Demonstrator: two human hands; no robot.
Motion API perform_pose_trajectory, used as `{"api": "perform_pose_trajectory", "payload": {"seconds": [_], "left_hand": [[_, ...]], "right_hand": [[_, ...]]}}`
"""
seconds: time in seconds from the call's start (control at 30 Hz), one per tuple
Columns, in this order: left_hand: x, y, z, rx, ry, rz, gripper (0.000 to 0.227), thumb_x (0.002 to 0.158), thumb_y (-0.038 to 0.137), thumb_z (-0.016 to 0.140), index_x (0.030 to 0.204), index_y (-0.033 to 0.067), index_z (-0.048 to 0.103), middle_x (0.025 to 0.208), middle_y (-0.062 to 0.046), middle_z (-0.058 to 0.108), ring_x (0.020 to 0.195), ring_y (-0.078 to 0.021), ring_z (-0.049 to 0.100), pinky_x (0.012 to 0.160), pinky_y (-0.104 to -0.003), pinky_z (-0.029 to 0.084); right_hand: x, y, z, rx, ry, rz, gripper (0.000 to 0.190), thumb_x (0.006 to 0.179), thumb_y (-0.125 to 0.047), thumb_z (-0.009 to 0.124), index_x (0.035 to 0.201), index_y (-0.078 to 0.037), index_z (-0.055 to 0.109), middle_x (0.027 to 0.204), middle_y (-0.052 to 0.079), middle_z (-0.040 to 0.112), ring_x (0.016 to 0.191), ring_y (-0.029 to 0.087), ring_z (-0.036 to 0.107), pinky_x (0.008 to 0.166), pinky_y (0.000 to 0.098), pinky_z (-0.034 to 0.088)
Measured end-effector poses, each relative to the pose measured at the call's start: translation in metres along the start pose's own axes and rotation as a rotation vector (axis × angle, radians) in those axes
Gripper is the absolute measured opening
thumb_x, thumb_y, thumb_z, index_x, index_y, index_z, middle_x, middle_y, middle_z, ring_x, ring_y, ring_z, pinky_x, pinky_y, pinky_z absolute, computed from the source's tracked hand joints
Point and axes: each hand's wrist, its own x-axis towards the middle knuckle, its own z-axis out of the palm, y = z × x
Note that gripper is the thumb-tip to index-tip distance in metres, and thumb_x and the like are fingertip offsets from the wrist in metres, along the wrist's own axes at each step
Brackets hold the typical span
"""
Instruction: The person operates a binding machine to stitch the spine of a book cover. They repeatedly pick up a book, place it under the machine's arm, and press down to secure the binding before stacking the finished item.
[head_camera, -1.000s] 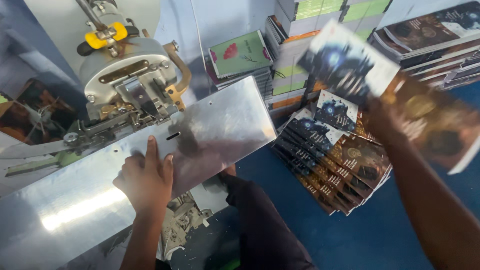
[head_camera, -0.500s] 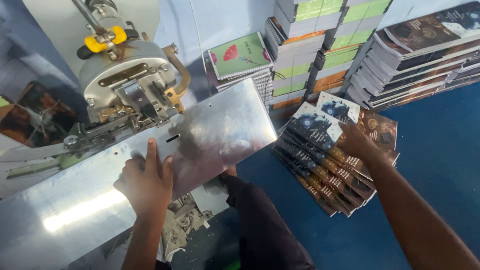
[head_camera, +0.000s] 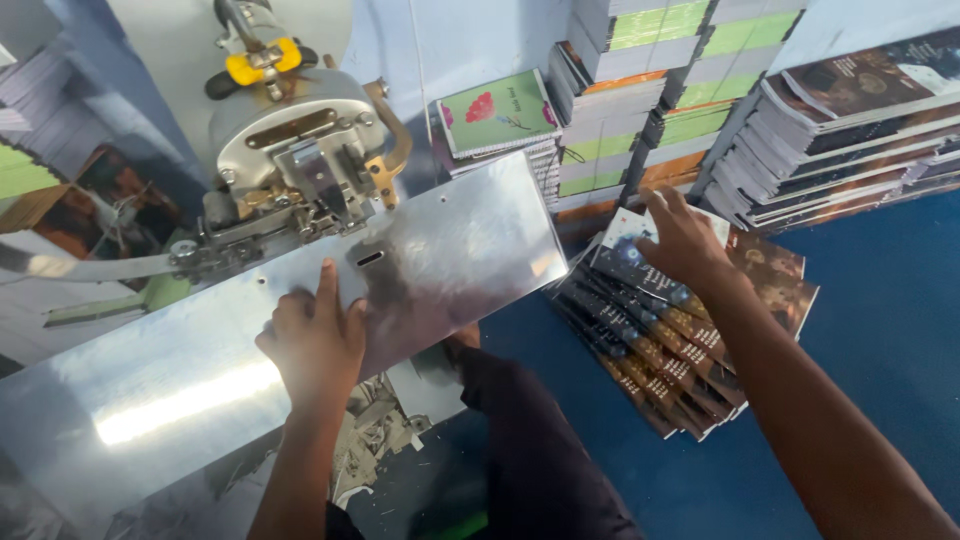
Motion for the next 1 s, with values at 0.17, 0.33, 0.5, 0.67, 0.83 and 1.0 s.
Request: {"api": "perform_pose_trajectory", "payload": {"seconds": [0.17,0.33,0.5,0.67,0.83,1.0], "left_hand": [[-0.001,-0.001,-0.004,-0.015,-0.018,0.020,0.066,0.092,0.044,0.073,0.152,0.0197,0.058,0.111,-0.006,0.055,0.104,-0.0245,0.054,0.090,-0.048,0.036],[0.001,-0.001,-0.006,-0.024,-0.058,-0.010,0.068,0.091,0.044,0.074,0.152,0.0214,0.057,0.112,-0.006,0.055,0.105,-0.0245,0.054,0.091,-0.049,0.037],[0.002,0.001,-0.005,-0.003,-0.085,-0.034,0.068,0.090,0.045,0.074,0.152,0.0234,0.056,0.112,-0.006,0.054,0.106,-0.0251,0.055,0.092,-0.050,0.037],[0.002,0.000,-0.005,0.002,-0.107,-0.044,0.067,0.091,0.046,0.073,0.152,0.0239,0.055,0.112,-0.005,0.054,0.107,-0.0251,0.054,0.092,-0.051,0.037],[0.002,-0.001,-0.003,-0.001,-0.076,-0.033,0.067,0.091,0.046,0.073,0.151,0.0238,0.055,0.115,-0.006,0.054,0.108,-0.0257,0.054,0.091,-0.050,0.037],[-0.001,-0.002,0.000,-0.016,-0.079,-0.039,0.067,0.091,0.045,0.072,0.152,0.0223,0.054,0.117,-0.007,0.054,0.107,-0.0260,0.054,0.090,-0.050,0.037]], "right_hand": [[0.020,-0.061,-0.011,-0.034,0.052,-0.122,0.075,0.098,-0.039,0.065,0.160,-0.012,0.033,0.165,0.021,0.027,0.145,0.042,0.037,0.118,0.0585,0.027],[0.032,-0.128,-0.012,0.011,0.047,-0.194,0.073,0.101,-0.043,0.062,0.159,-0.010,0.032,0.166,0.022,0.023,0.151,0.038,0.023,0.123,0.0560,0.016],[0.027,-0.184,0.003,0.125,0.178,-0.409,0.068,0.096,-0.038,0.065,0.154,-0.010,0.041,0.160,0.023,0.033,0.149,0.040,0.030,0.123,0.0543,0.020],[0.021,-0.221,0.027,0.090,0.295,-0.598,0.063,0.097,-0.034,0.069,0.153,-0.012,0.050,0.158,0.025,0.038,0.147,0.045,0.032,0.118,0.0579,0.021],[0.014,-0.234,0.046,0.257,0.317,-0.485,0.066,0.093,-0.036,0.070,0.151,-0.012,0.050,0.161,0.022,0.037,0.153,0.039,0.031,0.124,0.0574,0.021],[0.014,-0.231,0.059,0.292,0.329,-0.474,0.066,0.095,-0.036,0.068,0.153,-0.012,0.048,0.164,0.022,0.035,0.156,0.038,0.026,0.126,0.0568,0.017]]}}
